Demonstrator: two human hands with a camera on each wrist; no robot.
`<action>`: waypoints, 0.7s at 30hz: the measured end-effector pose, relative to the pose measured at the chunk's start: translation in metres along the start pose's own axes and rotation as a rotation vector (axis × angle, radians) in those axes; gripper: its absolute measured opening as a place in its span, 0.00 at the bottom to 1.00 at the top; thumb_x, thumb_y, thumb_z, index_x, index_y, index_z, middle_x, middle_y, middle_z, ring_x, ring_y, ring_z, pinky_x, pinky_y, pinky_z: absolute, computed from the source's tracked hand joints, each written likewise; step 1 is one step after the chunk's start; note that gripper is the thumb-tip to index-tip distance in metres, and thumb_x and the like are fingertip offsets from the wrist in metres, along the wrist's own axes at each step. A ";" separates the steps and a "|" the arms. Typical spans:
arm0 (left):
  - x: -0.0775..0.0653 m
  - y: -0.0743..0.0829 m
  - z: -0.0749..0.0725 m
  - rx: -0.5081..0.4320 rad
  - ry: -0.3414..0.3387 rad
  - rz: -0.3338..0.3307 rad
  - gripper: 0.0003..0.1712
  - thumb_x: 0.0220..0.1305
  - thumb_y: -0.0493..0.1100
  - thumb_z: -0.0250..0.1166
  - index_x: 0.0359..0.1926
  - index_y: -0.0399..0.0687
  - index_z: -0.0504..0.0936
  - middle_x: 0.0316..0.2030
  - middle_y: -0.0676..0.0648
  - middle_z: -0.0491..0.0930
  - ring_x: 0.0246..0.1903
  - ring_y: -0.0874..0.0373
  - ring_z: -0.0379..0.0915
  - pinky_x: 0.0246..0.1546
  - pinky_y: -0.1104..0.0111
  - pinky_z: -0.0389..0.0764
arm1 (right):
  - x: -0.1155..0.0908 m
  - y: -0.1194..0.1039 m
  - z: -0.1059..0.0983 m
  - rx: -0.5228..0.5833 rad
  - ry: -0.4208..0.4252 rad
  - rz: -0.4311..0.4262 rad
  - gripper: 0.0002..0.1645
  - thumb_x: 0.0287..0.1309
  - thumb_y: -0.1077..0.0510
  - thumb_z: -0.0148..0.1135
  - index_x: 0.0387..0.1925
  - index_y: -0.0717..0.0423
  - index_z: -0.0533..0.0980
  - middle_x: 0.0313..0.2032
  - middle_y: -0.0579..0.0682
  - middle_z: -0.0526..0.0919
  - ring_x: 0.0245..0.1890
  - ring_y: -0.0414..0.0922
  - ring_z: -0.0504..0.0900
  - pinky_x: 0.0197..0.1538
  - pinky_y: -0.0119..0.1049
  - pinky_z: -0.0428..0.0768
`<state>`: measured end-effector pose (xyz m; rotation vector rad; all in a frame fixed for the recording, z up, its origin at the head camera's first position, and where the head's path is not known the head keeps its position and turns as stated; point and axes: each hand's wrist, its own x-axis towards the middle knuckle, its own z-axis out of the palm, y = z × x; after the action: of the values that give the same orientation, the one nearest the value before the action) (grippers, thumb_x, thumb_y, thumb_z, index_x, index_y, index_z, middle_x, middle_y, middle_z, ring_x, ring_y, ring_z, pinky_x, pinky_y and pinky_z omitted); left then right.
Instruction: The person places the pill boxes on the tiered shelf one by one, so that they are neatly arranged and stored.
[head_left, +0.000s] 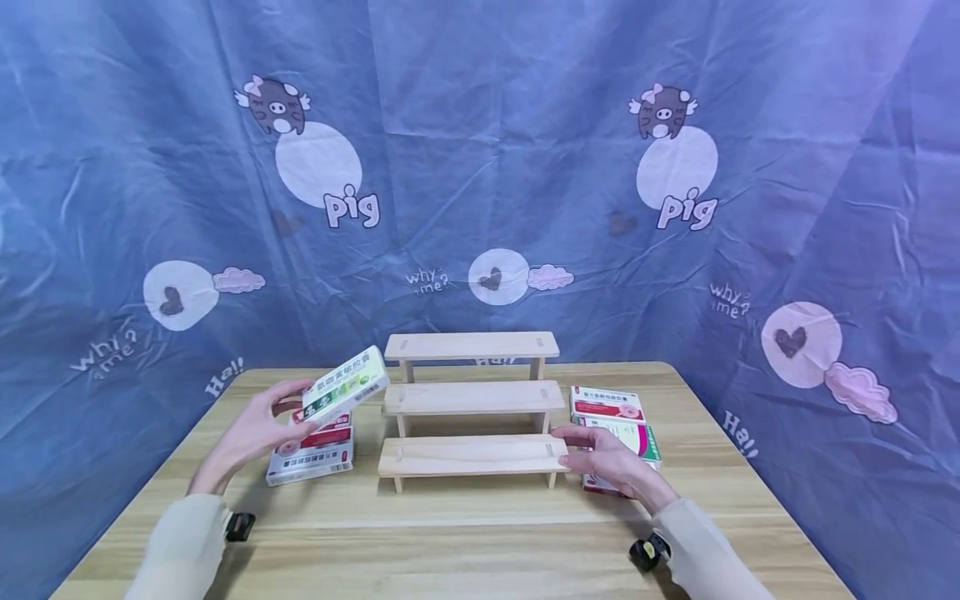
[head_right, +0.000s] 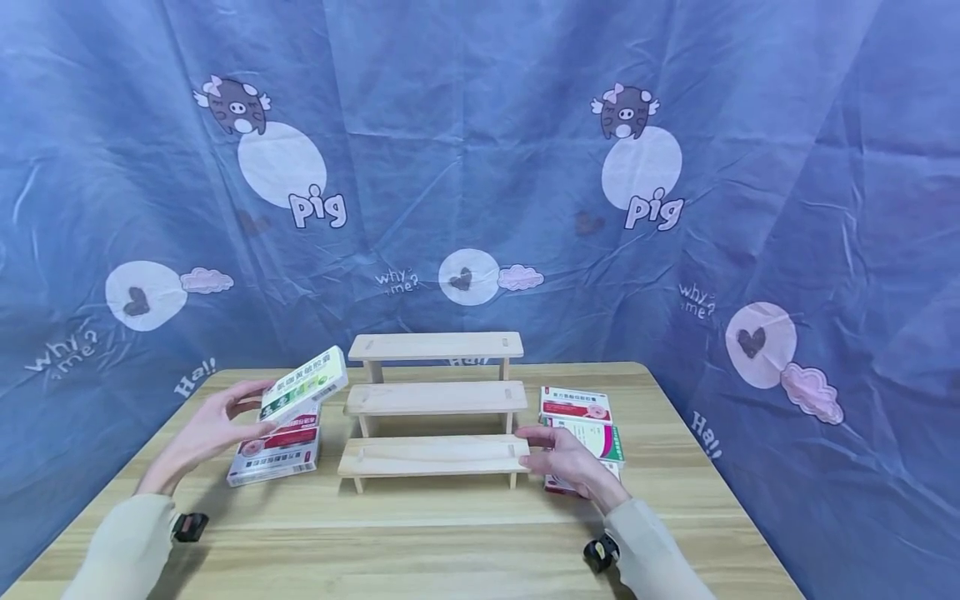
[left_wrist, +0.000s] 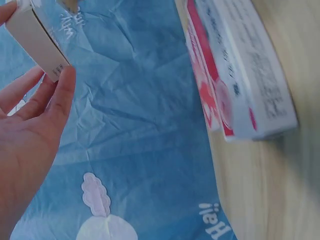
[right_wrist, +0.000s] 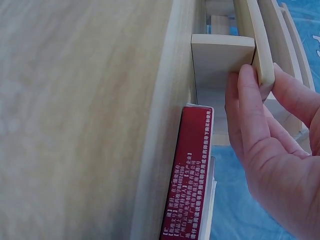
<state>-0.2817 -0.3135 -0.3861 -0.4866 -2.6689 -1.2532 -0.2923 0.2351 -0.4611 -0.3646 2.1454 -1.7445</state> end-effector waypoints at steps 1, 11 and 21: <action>0.002 0.001 0.001 -0.006 0.006 0.004 0.43 0.53 0.44 0.75 0.68 0.38 0.67 0.60 0.34 0.73 0.55 0.39 0.74 0.46 0.73 0.80 | 0.000 0.000 0.000 0.005 -0.002 0.000 0.34 0.59 0.64 0.64 0.66 0.66 0.66 0.58 0.64 0.76 0.48 0.46 0.83 0.50 0.35 0.83; 0.023 0.017 0.013 -0.160 0.040 0.058 0.39 0.54 0.39 0.74 0.66 0.38 0.70 0.62 0.34 0.71 0.52 0.61 0.76 0.45 0.74 0.83 | 0.000 -0.003 0.000 -0.001 -0.013 -0.011 0.34 0.59 0.64 0.63 0.66 0.67 0.66 0.62 0.69 0.70 0.48 0.46 0.83 0.49 0.34 0.83; 0.043 0.030 0.033 -0.190 0.027 0.093 0.38 0.55 0.38 0.73 0.66 0.37 0.70 0.65 0.35 0.68 0.61 0.35 0.70 0.49 0.80 0.78 | 0.000 -0.002 -0.001 -0.004 -0.009 -0.002 0.34 0.58 0.64 0.64 0.66 0.67 0.66 0.56 0.61 0.79 0.46 0.43 0.83 0.49 0.32 0.82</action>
<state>-0.3115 -0.2601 -0.3736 -0.6066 -2.4859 -1.4820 -0.2928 0.2352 -0.4594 -0.3753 2.1441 -1.7367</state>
